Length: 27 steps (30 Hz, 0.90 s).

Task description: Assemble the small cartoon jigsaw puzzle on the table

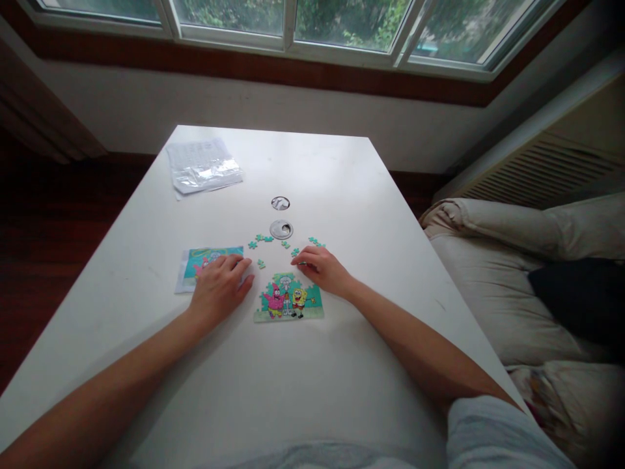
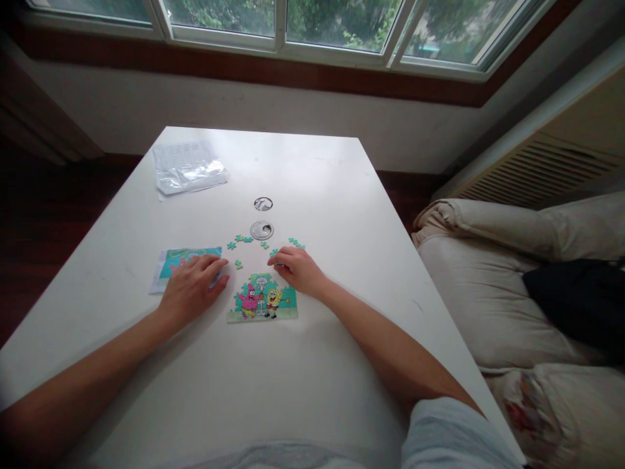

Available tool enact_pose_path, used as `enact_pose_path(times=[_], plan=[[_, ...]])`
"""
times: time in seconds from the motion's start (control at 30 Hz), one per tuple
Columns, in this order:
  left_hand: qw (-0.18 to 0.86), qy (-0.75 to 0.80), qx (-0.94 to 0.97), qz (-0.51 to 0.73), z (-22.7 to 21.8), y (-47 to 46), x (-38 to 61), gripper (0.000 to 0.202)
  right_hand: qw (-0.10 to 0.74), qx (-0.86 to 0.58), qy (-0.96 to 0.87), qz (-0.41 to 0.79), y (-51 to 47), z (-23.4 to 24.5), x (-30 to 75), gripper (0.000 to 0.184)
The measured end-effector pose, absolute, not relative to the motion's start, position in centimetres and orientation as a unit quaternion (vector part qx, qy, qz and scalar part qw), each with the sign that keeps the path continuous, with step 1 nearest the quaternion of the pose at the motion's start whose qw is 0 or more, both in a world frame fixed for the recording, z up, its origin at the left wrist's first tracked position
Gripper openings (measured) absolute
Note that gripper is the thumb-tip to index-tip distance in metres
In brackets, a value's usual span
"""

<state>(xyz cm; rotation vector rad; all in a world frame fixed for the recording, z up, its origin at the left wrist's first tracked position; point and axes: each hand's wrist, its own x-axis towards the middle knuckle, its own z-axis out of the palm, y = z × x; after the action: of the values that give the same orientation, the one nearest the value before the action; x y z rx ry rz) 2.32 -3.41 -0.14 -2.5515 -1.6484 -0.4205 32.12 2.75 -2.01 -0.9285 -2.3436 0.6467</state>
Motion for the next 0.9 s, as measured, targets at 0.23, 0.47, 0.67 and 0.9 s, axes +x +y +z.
enact_pose_path(times=[0.23,0.47,0.67,0.9], plan=[[0.015,-0.48,-0.864,-0.152,-0.4,-3.5,2.7,0.025,0.299,-0.361,-0.853,0.231,2.8,-1.4,32.1,0.021],[-0.01,-0.417,-0.895,-0.16,-0.8,-3.3,2.7,0.028,0.317,-0.348,-0.85,0.237,3.1,-1.6,32.1,0.02],[-0.019,-0.422,-0.891,-0.165,-1.1,-3.1,2.6,0.032,0.335,-0.383,-0.833,0.218,3.2,-1.6,32.2,0.021],[-0.014,-0.429,-0.888,-0.165,-1.6,-3.0,2.6,0.038,0.331,-0.483,-0.799,0.137,3.4,-1.4,32.5,0.013]])
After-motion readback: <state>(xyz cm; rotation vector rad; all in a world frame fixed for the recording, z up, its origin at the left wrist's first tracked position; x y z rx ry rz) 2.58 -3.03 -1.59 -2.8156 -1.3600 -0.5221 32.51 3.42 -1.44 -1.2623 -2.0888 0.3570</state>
